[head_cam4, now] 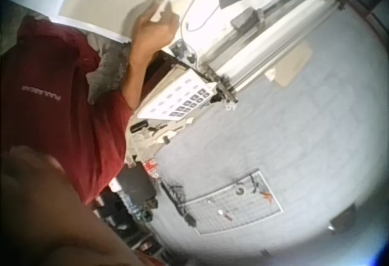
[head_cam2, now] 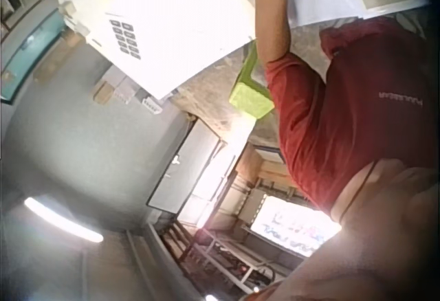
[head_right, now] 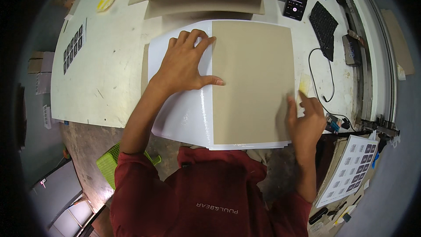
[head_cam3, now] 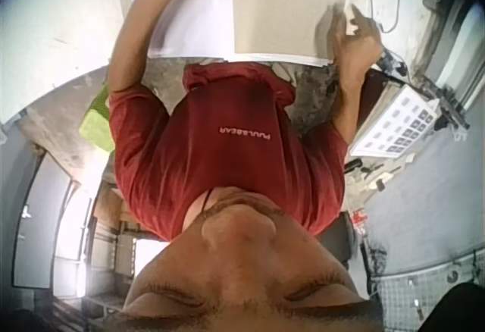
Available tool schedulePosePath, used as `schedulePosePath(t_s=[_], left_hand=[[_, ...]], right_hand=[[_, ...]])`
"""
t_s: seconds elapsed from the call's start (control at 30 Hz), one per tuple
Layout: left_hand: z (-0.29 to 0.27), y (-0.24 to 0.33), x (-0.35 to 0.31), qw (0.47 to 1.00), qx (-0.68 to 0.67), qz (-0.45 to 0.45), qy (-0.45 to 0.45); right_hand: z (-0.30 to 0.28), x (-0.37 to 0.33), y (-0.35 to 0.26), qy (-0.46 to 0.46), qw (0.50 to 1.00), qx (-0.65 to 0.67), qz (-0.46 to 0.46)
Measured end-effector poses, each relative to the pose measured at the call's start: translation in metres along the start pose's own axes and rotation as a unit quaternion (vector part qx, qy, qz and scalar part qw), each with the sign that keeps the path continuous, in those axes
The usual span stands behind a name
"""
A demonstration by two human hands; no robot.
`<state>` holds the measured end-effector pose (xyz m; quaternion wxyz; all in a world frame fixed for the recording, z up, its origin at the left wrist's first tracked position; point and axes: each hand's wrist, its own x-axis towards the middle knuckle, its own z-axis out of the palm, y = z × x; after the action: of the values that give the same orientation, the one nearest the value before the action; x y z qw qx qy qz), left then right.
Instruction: The person repeatedly places printed label sheets onto a flat surface, aligns them, and smooths them down by hand. They then lift the sheets and repeat the process with new sheets, stacking the finished sheets on the table.
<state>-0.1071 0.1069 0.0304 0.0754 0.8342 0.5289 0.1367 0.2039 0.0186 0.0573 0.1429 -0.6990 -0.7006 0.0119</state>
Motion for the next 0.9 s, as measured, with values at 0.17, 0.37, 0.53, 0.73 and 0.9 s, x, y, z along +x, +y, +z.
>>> schedulePosePath(t_s=[0.17, 0.37, 0.53, 0.73, 0.9], left_hand=[[0.001, 0.006, -0.008, 0.995, 0.032, 0.043, 0.082], [-0.021, 0.033, -0.126, 0.986, -0.143, 0.055, 0.061], [0.045, 0.016, -0.250, 0.974, 0.105, -0.199, 0.016], [0.003, 0.048, -0.200, 0.813, 0.062, -0.291, 0.501], [0.051, 0.060, -0.098, 0.922, -0.263, -0.027, 0.281]], right_hand=[[0.013, -0.020, -0.033, -0.030, 0.965, 0.105, -0.237], [0.019, -0.027, -0.031, -0.088, 0.957, 0.155, -0.228], [0.016, -0.025, -0.026, -0.091, 0.950, 0.164, -0.249], [0.016, -0.026, -0.021, -0.093, 0.949, 0.189, -0.237], [-0.002, -0.015, -0.007, -0.160, 0.925, 0.269, -0.216]])
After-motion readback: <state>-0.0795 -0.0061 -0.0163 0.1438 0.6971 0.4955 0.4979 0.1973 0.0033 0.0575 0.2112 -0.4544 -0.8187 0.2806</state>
